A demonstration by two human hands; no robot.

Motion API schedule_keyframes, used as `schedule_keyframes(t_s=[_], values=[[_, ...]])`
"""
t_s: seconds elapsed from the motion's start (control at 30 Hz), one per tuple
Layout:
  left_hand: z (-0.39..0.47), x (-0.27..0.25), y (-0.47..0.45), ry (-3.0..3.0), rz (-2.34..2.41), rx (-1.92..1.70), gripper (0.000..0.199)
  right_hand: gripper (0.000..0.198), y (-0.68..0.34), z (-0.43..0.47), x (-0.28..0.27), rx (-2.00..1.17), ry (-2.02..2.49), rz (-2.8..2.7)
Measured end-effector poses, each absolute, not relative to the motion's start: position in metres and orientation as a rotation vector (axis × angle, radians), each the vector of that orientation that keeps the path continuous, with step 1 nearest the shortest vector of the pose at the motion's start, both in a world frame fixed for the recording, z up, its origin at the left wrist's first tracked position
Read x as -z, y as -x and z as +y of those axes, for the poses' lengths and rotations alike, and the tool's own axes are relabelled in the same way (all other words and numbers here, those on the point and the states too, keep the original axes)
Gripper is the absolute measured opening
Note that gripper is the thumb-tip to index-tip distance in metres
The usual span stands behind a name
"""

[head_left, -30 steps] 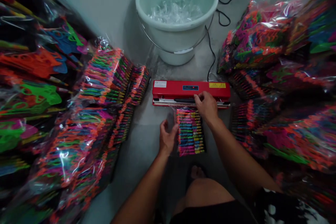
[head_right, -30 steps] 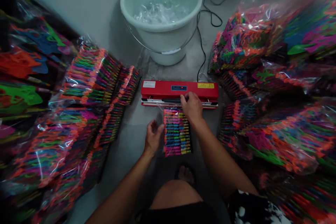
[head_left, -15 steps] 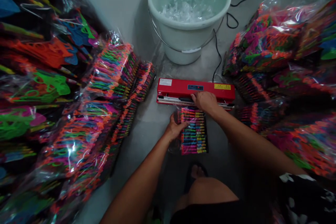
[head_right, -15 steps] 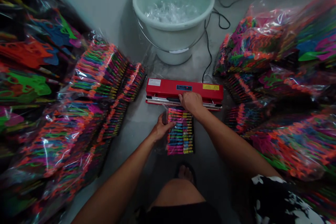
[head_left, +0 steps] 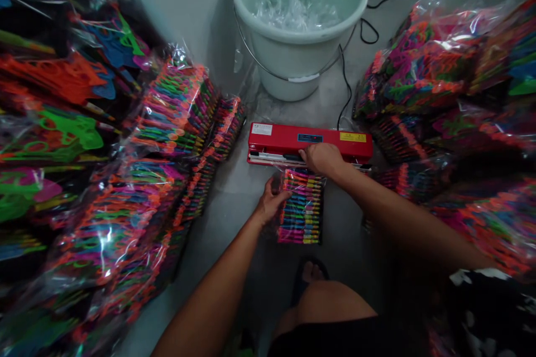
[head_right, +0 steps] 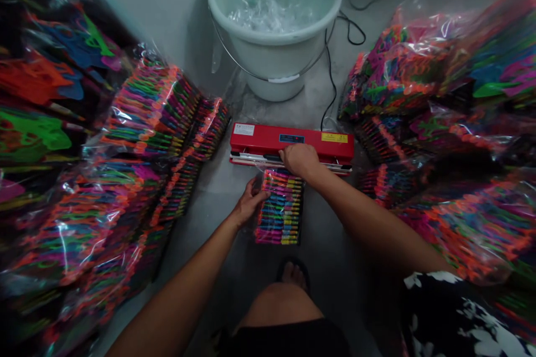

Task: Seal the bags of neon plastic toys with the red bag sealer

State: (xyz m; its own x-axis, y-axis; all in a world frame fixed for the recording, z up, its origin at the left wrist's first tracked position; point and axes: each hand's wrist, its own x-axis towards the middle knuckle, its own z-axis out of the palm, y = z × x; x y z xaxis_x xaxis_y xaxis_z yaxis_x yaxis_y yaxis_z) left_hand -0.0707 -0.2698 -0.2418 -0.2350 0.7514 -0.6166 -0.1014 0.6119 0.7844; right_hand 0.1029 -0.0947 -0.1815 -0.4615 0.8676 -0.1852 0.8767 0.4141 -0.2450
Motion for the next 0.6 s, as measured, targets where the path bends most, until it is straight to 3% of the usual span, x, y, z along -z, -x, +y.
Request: schedule_keyframes(t_s=[0.2, 0.6], values=[[-0.269, 0.247, 0.068, -0.439, 1.591, -0.934, 0.115, 0.039, -0.100, -0.102, 0.189, 0.519, -1.601, 2.636], [-0.270, 0.251, 0.064, -0.351, 1.595, -0.973, 0.114, 0.053, -0.094, -0.127, 0.198, 0.338, -1.520, 2.610]])
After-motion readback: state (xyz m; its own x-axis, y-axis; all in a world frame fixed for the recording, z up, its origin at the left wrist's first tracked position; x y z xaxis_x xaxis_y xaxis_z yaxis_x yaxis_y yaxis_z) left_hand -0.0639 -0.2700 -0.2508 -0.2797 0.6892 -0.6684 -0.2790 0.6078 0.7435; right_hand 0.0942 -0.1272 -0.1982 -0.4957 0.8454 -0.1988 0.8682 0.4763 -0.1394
